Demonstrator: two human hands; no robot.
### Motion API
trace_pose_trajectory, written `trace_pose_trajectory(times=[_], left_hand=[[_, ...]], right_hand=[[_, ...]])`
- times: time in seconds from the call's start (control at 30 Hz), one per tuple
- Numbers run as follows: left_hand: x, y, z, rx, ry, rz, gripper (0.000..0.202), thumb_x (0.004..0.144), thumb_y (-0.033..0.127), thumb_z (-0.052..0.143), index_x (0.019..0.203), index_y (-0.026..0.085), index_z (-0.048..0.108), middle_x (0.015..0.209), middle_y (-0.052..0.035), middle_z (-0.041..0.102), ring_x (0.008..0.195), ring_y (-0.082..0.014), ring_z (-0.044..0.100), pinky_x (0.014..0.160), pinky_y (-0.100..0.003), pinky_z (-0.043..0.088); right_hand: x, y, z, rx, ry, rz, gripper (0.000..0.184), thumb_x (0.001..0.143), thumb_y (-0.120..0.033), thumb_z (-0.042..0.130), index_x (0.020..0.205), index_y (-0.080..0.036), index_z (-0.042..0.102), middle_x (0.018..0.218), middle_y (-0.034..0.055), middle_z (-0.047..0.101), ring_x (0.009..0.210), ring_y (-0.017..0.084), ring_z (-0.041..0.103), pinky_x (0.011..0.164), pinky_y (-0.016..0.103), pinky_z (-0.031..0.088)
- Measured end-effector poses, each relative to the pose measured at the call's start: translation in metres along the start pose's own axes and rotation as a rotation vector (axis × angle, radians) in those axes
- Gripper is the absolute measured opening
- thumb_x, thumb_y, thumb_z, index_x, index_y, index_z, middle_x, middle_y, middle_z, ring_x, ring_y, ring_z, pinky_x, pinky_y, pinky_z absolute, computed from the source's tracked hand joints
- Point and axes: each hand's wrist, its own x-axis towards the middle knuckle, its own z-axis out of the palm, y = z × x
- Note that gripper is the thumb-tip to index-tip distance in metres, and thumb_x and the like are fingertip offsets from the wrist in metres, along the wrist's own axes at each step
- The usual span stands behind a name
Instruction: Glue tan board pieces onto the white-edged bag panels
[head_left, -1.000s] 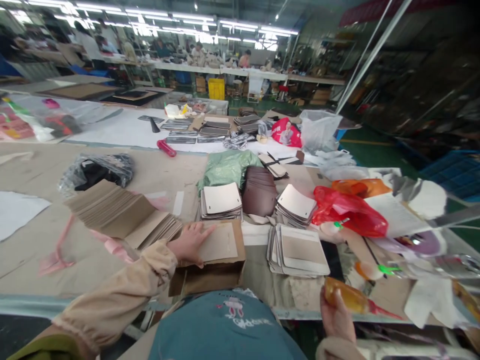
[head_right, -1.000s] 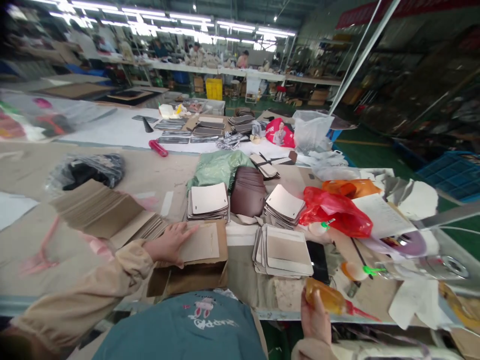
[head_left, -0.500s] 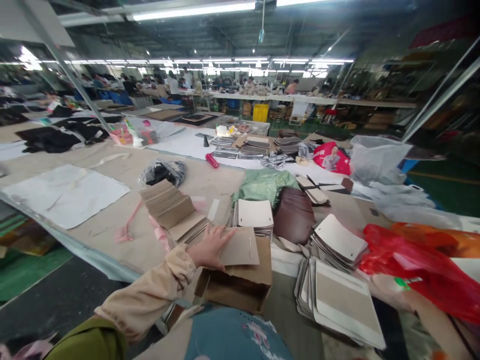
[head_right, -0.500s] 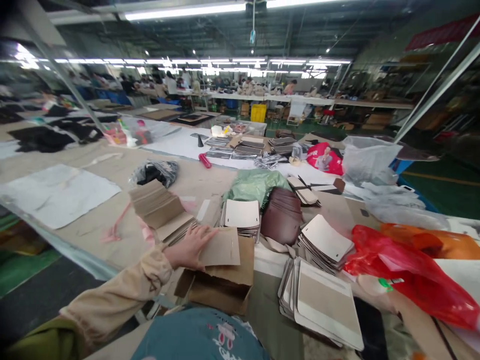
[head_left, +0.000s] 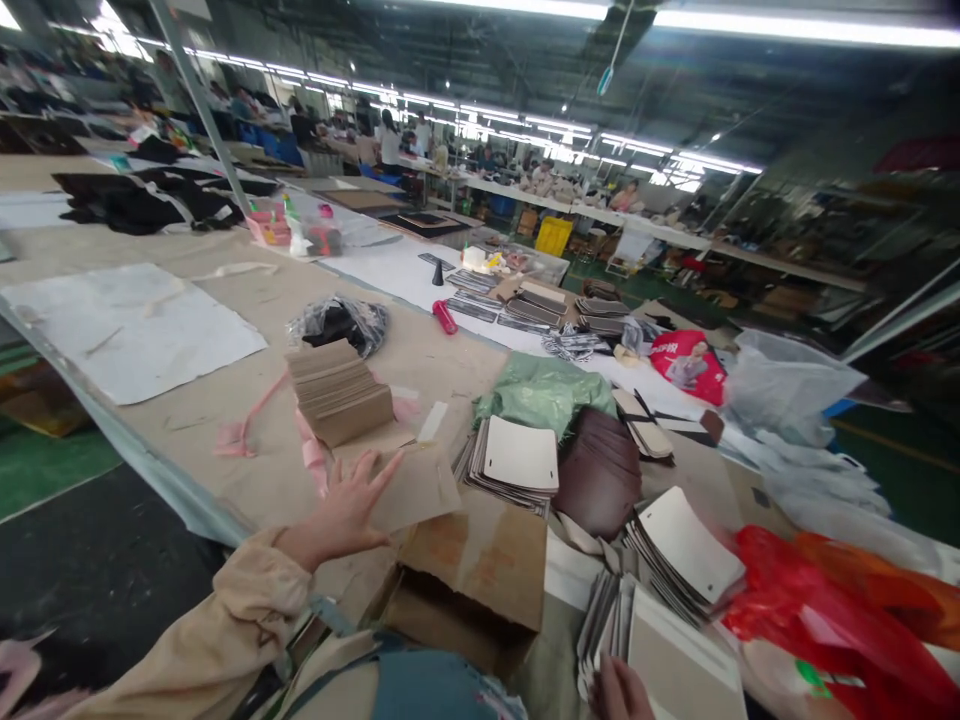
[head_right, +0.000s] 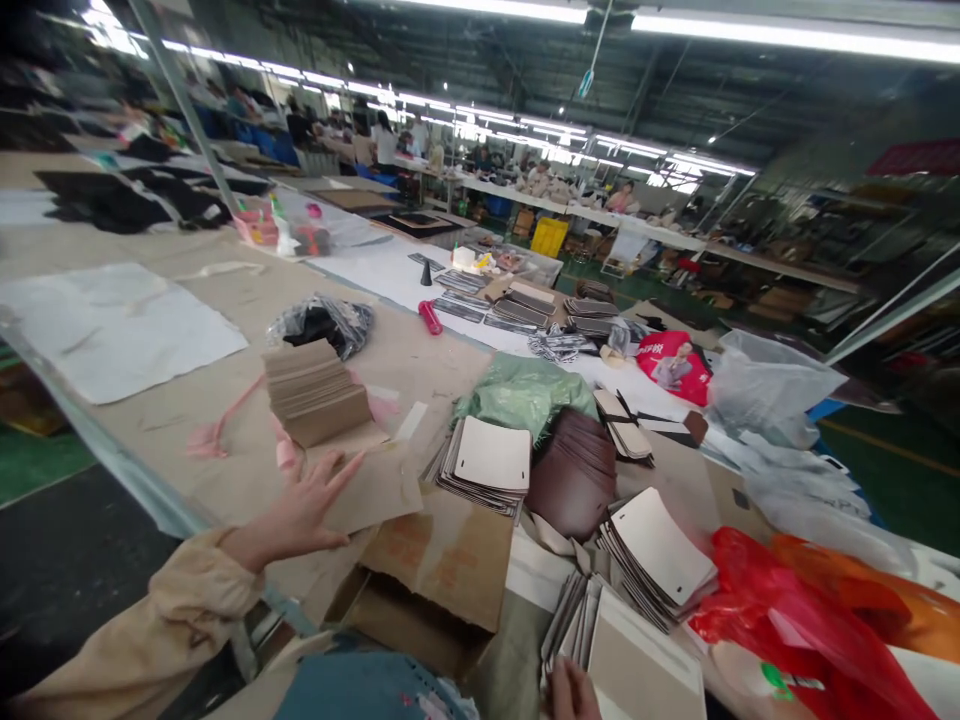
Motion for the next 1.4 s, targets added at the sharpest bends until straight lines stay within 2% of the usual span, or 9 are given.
trace_pose_trajectory(times=[0.27, 0.47, 0.7, 0.87, 1.03, 1.1, 1.2, 1.3, 1.4], left_hand=[[-0.003, -0.020, 0.011, -0.086, 0.125, -0.020, 0.111, 0.063, 0.057, 0.067, 0.148, 0.016, 0.009, 0.140, -0.0232, 0.034, 0.133, -0.0399, 0.029, 0.107, -0.059, 0.015], [-0.018, -0.034, 0.030, -0.189, 0.125, -0.152, 0.112, 0.062, 0.057, 0.067, 0.149, 0.023, 0.006, 0.144, -0.0196, 0.032, 0.134, -0.0400, 0.028, 0.106, -0.059, 0.022], [-0.013, -0.034, 0.030, -0.268, 0.149, -0.137, 0.115, 0.065, 0.058, 0.068, 0.149, 0.023, -0.001, 0.142, -0.0194, 0.030, 0.134, -0.0379, 0.027, 0.107, -0.058, 0.020], [0.001, -0.026, 0.019, -0.442, 0.221, -0.102, 0.117, 0.066, 0.057, 0.069, 0.148, 0.023, -0.007, 0.146, -0.0169, 0.024, 0.136, -0.0341, 0.025, 0.110, -0.050, 0.025], [0.002, -0.025, 0.012, -0.722, 0.274, -0.083, 0.113, 0.070, 0.060, 0.066, 0.147, 0.028, -0.011, 0.152, -0.0125, 0.017, 0.139, -0.0298, 0.023, 0.112, -0.047, 0.024], [0.001, -0.024, 0.012, -0.855, 0.271, -0.086, 0.113, 0.071, 0.061, 0.065, 0.147, 0.029, -0.012, 0.152, -0.0121, 0.019, 0.139, -0.0286, 0.026, 0.112, -0.045, 0.025], [0.002, -0.020, 0.015, -1.040, 0.286, -0.065, 0.115, 0.069, 0.060, 0.067, 0.147, 0.029, -0.012, 0.151, -0.0124, 0.023, 0.139, -0.0288, 0.026, 0.113, -0.046, 0.024], [0.003, -0.011, 0.019, -1.228, 0.327, -0.003, 0.119, 0.065, 0.054, 0.075, 0.148, 0.029, -0.008, 0.149, -0.0127, 0.026, 0.139, -0.0311, 0.024, 0.114, -0.049, 0.017], [0.002, 0.002, 0.018, -1.401, 0.317, 0.037, 0.121, 0.063, 0.050, 0.079, 0.148, 0.031, -0.005, 0.148, -0.0122, 0.026, 0.139, -0.0319, 0.023, 0.115, -0.051, 0.013]], right_hand=[[0.172, -0.086, 0.047, -0.262, 0.112, -0.047, 0.053, 0.073, -0.065, 0.050, 0.098, -0.020, 0.064, 0.088, 0.0109, 0.071, 0.084, 0.029, 0.067, 0.076, 0.041, 0.053], [0.224, -0.098, 0.073, -0.540, 0.039, -0.074, 0.045, 0.066, -0.064, 0.055, 0.063, -0.020, 0.063, 0.066, 0.0131, 0.067, 0.068, 0.030, 0.064, 0.067, 0.043, 0.048], [0.230, -0.100, 0.065, -0.645, -0.028, -0.185, 0.040, 0.072, -0.054, 0.049, 0.048, -0.024, 0.059, 0.065, 0.0106, 0.067, 0.067, 0.026, 0.062, 0.063, 0.035, 0.045], [0.222, -0.118, 0.040, -0.552, 0.140, -0.201, 0.051, 0.079, -0.057, 0.037, 0.092, -0.020, 0.070, 0.087, 0.0144, 0.070, 0.077, 0.029, 0.063, 0.071, 0.039, 0.048], [0.212, -0.155, -0.024, -0.402, 0.254, -0.380, 0.054, 0.081, -0.054, 0.038, 0.113, -0.018, 0.062, 0.115, 0.0109, 0.064, 0.107, 0.027, 0.057, 0.096, 0.036, 0.041], [0.205, -0.173, -0.049, -0.325, 0.144, -0.575, 0.045, 0.082, -0.052, 0.045, 0.107, -0.021, 0.064, 0.112, 0.0085, 0.064, 0.106, 0.025, 0.057, 0.097, 0.036, 0.041], [0.187, -0.203, -0.060, -0.374, -0.248, -0.783, 0.033, 0.087, -0.046, 0.045, 0.098, -0.023, 0.066, 0.102, 0.0068, 0.065, 0.097, 0.022, 0.059, 0.089, 0.034, 0.045], [0.164, -0.226, -0.031, -0.564, -0.666, -0.874, 0.031, 0.092, -0.033, 0.039, 0.102, -0.023, 0.067, 0.100, 0.0072, 0.063, 0.093, 0.020, 0.059, 0.083, 0.031, 0.046], [0.141, -0.229, 0.029, -0.701, -0.746, -0.931, 0.034, 0.088, -0.014, 0.040, 0.100, -0.027, 0.069, 0.093, 0.0039, 0.060, 0.081, 0.015, 0.058, 0.076, 0.026, 0.044]])
